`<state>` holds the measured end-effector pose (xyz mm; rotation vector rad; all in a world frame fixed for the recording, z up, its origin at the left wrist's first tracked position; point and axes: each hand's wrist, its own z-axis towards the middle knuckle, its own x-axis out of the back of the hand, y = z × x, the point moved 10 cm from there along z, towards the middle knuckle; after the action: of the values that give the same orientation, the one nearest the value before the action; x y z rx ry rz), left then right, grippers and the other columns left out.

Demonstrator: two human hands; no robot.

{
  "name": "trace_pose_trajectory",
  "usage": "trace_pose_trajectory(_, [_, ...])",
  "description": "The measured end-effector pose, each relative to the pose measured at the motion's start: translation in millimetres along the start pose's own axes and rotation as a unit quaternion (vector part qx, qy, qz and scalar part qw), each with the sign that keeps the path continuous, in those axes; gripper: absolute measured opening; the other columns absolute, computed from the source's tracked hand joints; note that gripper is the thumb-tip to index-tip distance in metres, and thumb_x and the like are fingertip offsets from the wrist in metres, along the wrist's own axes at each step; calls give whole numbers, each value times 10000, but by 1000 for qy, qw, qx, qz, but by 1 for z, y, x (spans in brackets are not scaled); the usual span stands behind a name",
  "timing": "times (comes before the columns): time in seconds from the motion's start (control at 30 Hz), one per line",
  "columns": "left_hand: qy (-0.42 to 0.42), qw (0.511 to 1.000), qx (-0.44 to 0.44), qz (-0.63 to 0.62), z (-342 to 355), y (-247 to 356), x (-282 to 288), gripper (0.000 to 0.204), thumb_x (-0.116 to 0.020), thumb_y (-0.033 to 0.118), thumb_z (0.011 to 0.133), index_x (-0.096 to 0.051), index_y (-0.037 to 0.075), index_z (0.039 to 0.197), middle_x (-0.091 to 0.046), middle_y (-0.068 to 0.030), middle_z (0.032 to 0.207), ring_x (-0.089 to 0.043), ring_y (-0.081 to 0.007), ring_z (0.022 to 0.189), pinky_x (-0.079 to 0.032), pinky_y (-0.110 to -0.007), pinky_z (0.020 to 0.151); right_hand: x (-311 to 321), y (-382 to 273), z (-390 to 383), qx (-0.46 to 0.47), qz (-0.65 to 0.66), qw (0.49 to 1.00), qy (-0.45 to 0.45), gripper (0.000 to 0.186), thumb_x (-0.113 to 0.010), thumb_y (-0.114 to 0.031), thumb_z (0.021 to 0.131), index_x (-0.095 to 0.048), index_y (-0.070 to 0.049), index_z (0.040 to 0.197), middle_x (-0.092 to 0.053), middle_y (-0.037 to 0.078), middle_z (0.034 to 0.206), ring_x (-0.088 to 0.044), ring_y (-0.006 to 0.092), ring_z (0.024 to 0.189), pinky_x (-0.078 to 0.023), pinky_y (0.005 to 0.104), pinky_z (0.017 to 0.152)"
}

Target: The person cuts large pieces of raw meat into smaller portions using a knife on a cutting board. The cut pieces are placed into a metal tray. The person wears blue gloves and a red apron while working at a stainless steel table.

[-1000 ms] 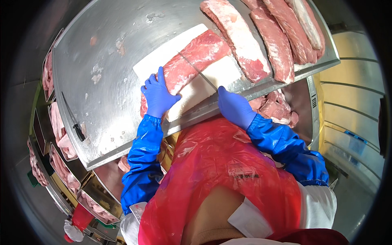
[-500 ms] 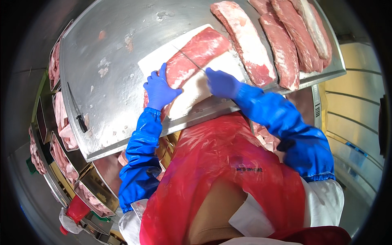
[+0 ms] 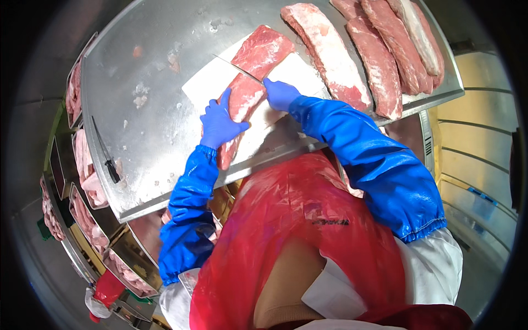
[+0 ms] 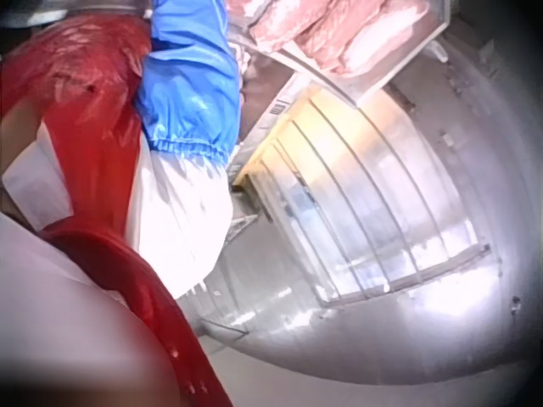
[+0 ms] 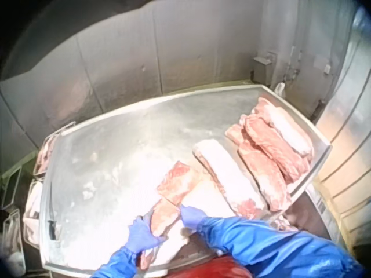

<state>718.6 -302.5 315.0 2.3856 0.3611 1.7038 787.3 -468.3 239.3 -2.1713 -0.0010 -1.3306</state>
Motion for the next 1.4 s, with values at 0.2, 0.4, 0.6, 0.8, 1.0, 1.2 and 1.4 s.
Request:
trace_pose_trajectory(0.2, [-11,966,2,-257,22,-71,-7,1078,-817,454,671,-269,76,1518,-406,-273,1417,-438,-400,1308,-365,-460,1094,10,30,-98,-2,59,997,58,215,-525,-270,943,-529,-89,1060,-616,234,742,-596,465,697,-479,548,635])
trace_pose_trajectory(0.4, [62,899,-2,-433,117,-4,81,988,-780,453,775,-266,33,1506,-390,-246,1474,-446,-360,1330,-457,-426,1032,57,79,-171,-150,344,923,86,248,-565,-264,960,-534,-47,1076,-629,124,742,-634,246,637,-509,366,570])
trace_pose_trajectory(0.6, [-223,921,-63,-313,224,81,-10,791,-778,531,723,-603,-45,1236,-658,-204,1188,-632,-280,1099,-477,-357,973,57,92,-76,-138,640,747,117,377,-569,-278,958,-490,-66,1259,-597,56,998,-583,156,862,-551,360,691])
trace_pose_trajectory(0.8, [-52,868,-77,-488,145,129,-57,896,-813,364,753,-367,-1,1440,-559,-210,1322,-538,-291,1232,-431,-357,1039,66,135,-37,-140,608,761,178,292,-591,-243,940,-565,-28,1137,-609,31,1015,-562,120,899,-492,285,812])
trace_pose_trajectory(1.0, [59,778,-9,-625,56,82,-25,877,-778,260,809,-276,29,1490,-487,-175,1389,-504,-251,1252,-422,-352,1045,100,37,-52,-17,530,824,199,243,-558,-183,961,-576,-17,1137,-613,39,1000,-557,118,909,-462,273,812])
trace_pose_trajectory(1.2, [226,628,38,-743,-143,-70,78,777,-693,133,800,-321,31,1474,-477,-154,1394,-492,-270,1273,-399,-377,1079,65,-186,-65,142,557,812,-98,218,-560,-156,966,-584,-4,1121,-621,48,981,-605,112,889,-519,266,787])
trace_pose_trajectory(1.4, [370,626,348,-592,-403,-272,-23,683,-670,146,816,-404,10,1431,-512,-143,1363,-531,-242,1197,-429,-368,1016,32,-181,-53,157,530,831,-55,223,-613,-182,948,-610,-20,1101,-659,57,943,-640,131,846,-522,260,734])
